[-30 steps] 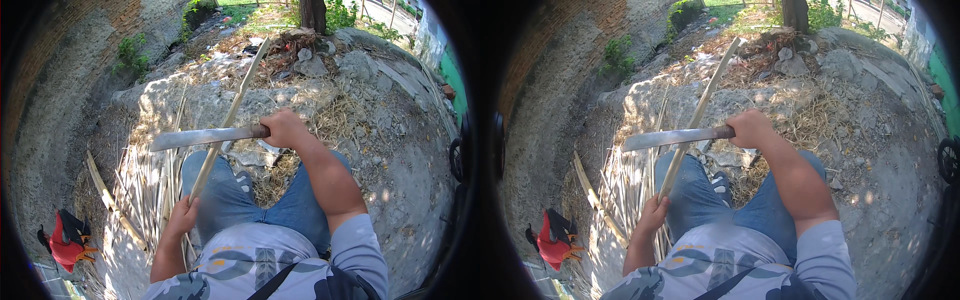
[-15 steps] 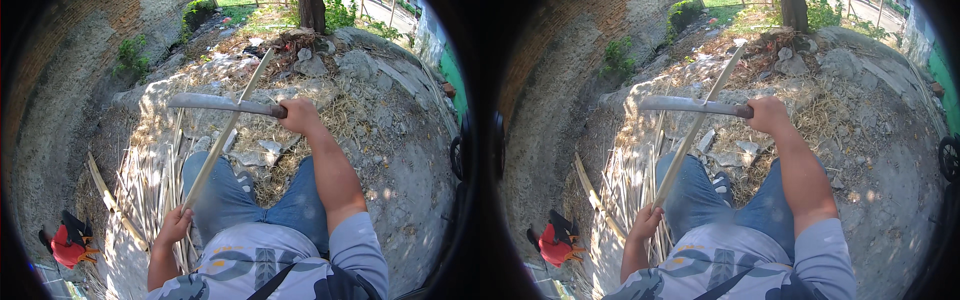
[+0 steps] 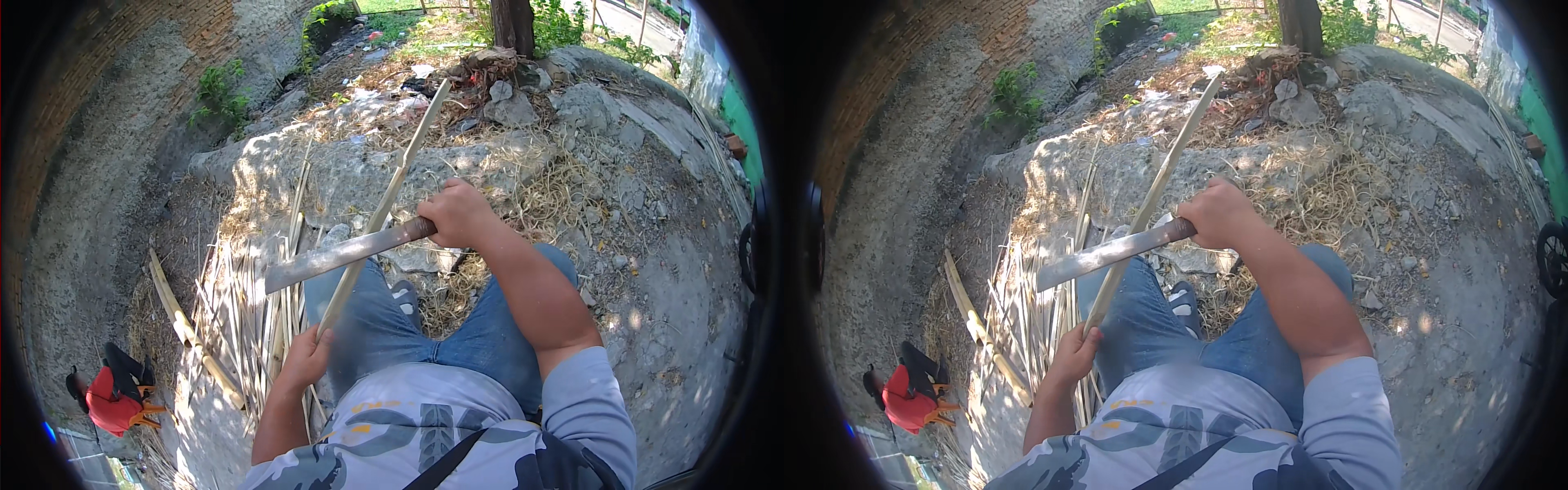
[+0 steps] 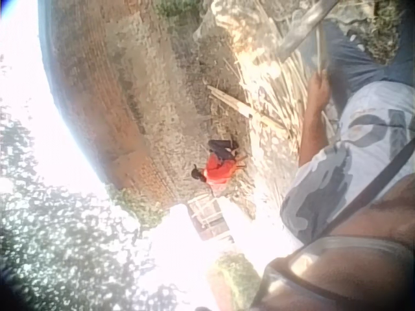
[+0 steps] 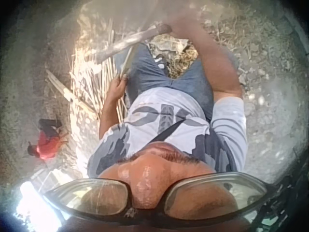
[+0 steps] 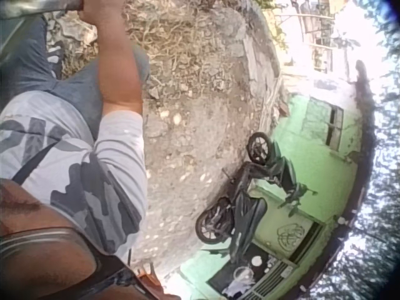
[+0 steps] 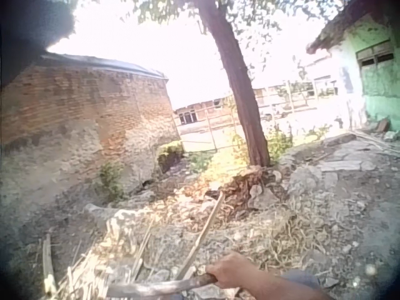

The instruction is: The person shaves bamboo strips using a knife, whittling down the sticks and picking up new strips from the pile to scrape.

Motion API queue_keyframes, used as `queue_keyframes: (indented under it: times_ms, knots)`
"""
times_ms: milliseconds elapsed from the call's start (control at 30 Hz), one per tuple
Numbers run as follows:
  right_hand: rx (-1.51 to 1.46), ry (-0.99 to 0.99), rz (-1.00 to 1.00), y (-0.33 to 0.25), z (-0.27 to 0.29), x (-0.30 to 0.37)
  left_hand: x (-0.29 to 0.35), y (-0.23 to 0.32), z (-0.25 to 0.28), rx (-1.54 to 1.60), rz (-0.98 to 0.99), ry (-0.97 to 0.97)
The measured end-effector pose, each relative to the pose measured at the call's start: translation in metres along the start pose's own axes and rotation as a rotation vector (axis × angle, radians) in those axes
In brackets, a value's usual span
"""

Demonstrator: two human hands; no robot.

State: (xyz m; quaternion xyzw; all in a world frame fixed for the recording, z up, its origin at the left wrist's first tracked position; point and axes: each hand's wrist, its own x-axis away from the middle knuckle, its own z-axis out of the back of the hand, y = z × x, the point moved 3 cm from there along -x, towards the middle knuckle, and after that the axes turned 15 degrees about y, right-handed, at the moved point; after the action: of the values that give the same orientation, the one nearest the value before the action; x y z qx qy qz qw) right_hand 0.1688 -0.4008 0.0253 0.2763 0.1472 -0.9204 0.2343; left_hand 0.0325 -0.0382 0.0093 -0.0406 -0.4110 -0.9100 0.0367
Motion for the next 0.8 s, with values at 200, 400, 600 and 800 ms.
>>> queue_keyframes:
  times_ms: [200, 400, 600, 800]
  knots:
    - [0.047, 0.049, -0.372, 0.062, 0.009, 0.013, 0.008, -0.025, 0.032, 0.018, 0.159, -0.042]
    - [0.125, 0.021, -0.426, 0.048, 0.012, 0.010, 0.008, -0.039, 0.025, -0.049, 0.248, -0.008]
    - [-0.005, -0.016, -0.495, 0.044, 0.014, 0.006, 0.010, -0.043, 0.018, 0.000, 0.204, 0.024]
    - [-0.319, -0.095, -0.413, 0.034, -0.003, 0.014, 0.000, -0.026, 0.009, 0.065, 0.155, 0.027]
